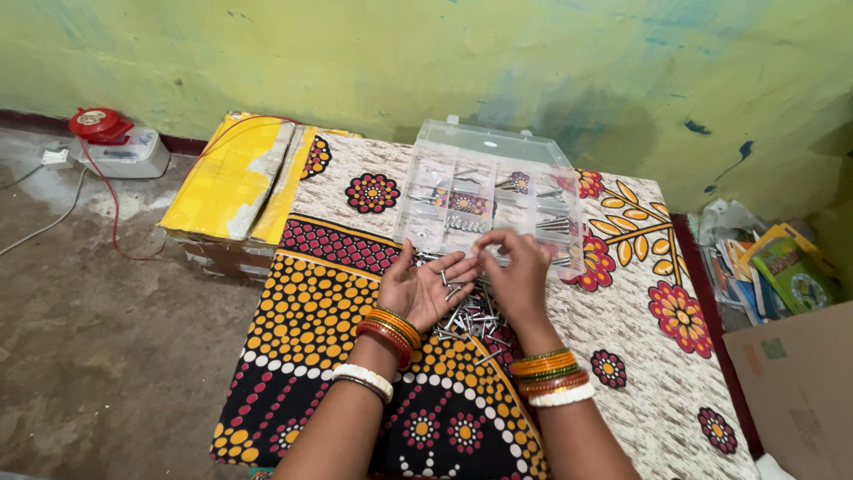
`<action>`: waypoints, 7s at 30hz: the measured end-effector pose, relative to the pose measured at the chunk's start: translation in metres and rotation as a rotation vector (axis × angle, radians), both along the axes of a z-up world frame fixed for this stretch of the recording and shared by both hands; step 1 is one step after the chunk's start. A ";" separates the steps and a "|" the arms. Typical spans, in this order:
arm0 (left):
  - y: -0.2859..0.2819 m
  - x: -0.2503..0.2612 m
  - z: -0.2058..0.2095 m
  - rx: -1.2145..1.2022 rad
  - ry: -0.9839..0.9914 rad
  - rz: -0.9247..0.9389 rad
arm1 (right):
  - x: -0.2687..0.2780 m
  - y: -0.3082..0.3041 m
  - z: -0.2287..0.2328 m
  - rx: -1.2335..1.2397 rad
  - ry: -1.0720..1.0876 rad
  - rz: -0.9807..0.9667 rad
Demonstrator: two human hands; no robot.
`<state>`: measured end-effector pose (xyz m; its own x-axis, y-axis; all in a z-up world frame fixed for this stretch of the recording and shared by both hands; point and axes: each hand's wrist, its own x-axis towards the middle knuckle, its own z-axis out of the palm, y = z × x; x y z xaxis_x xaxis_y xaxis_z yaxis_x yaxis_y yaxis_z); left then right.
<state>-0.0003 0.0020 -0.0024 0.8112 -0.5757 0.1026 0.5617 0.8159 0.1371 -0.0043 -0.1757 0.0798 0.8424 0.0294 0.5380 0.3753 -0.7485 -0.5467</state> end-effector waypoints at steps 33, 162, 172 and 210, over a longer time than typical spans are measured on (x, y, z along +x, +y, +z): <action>-0.001 -0.001 0.004 0.033 0.000 0.013 | -0.023 0.010 -0.002 0.194 -0.025 0.089; -0.002 -0.002 0.008 0.057 -0.007 0.020 | -0.002 -0.018 -0.030 0.121 -0.276 -0.009; -0.002 -0.001 0.004 0.023 -0.007 0.010 | -0.003 -0.015 -0.027 0.125 -0.289 -0.026; -0.003 0.001 -0.001 0.011 -0.033 -0.001 | -0.002 -0.015 -0.023 -0.368 -0.095 -0.223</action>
